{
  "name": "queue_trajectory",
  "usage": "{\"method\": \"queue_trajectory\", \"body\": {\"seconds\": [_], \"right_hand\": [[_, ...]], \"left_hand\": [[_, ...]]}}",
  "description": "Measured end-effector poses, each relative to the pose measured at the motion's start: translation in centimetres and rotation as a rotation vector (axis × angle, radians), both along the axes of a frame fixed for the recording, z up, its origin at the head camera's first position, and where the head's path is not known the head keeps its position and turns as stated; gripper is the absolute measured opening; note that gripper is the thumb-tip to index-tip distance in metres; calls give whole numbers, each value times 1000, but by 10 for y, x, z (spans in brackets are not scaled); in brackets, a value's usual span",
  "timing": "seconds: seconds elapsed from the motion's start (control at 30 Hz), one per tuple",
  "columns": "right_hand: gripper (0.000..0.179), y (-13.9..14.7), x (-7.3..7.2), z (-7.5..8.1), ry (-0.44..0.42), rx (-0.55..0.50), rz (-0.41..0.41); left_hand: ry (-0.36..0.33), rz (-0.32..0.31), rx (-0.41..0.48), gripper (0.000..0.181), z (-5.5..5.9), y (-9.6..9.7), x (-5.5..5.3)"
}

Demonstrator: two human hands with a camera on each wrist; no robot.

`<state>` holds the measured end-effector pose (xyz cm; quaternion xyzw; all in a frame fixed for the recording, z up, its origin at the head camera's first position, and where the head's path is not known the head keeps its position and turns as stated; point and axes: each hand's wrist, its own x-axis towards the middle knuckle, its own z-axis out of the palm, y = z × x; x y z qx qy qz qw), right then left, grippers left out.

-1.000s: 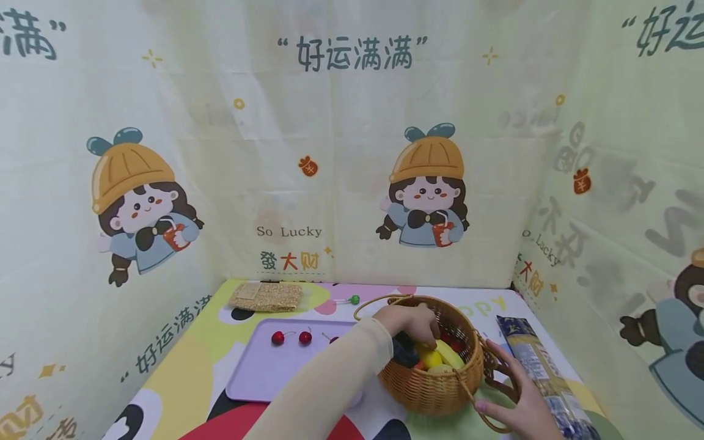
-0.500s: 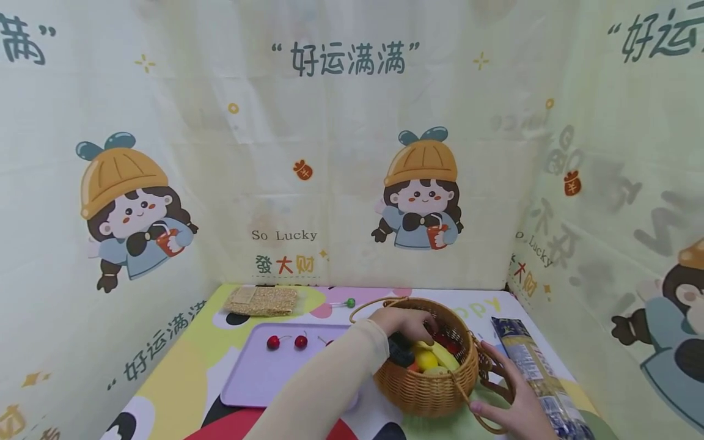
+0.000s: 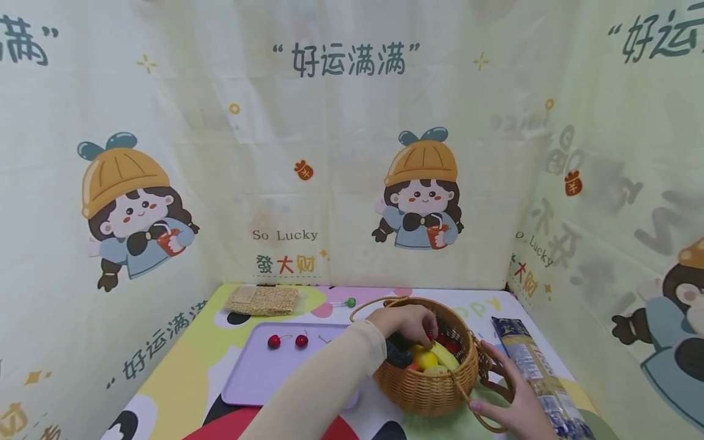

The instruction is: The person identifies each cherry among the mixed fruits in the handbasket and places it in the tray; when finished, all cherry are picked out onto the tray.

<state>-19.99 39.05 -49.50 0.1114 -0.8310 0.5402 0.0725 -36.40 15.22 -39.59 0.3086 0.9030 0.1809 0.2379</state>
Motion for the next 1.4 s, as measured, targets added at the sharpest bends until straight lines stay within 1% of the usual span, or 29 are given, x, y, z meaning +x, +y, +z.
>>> {"method": "queue_trajectory", "body": {"seconds": [0.03, 0.07, 0.13, 0.27, 0.33, 0.4, 0.47, 0.57, 0.6, 0.67, 0.7, 0.83, 0.9, 0.93, 1.03, 1.13, 1.33, 1.4], "right_hand": [[96, -1, 0, 0, -2, -2, 1], [96, -2, 0, 0, -3, -2, 1], [96, -3, 0, 0, -6, -5, 3], [97, -2, 0, -1, -17, -11, 14], [98, -1, 0, -1, -11, -5, 21], [98, 1, 0, -1, -5, 1, 17], [98, 3, 0, 0, 7, 15, 12], [97, 4, 0, 0, 18, 30, 6], [96, 5, 0, 0, 22, 35, 7], [96, 5, -1, 0, 23, 38, 8], [95, 5, -2, -1, 23, 39, 9], [95, 5, -4, -4, 7, 38, 5], [95, 5, -5, -5, -3, 37, 3], [95, 5, -4, -6, -10, 34, -1], [95, 6, -4, -7, -21, 27, -9], [96, 6, -3, -8, -18, 29, -13], [97, 5, -3, -6, 3, 46, -9], [97, 5, -4, -4, 2, 40, -1]], "left_hand": [[0, 5, -8, 6, 0, 0, 1], [3, 9, -22, 10, 1, 0, 2], [14, 3, -36, 13, 1, -1, 3], [5, 0, -17, 14, 4, -4, 3], [-25, 6, 18, 16, 8, -6, 2], [-74, 24, 68, 18, 11, -6, 0], [-116, 27, 124, 20, 15, -8, 0], [-162, 17, 202, 23, 20, -10, 1], [-164, 11, 218, 24, 21, -12, 2], [-141, -11, 249, 26, 22, -16, 5], [-114, -23, 260, 27, 23, -19, 6], [33, -60, 312, 28, 23, -31, 14], [73, -51, 360, 26, 21, -38, 20], [81, -46, 388, 25, 20, -39, 22], [56, -17, 492, 22, 17, -46, 32], [27, -1, 576, 22, 17, -55, 41], [17, -6, 686, 25, 23, -82, 56], [8, 7, 735, 26, 23, -92, 62]]}}
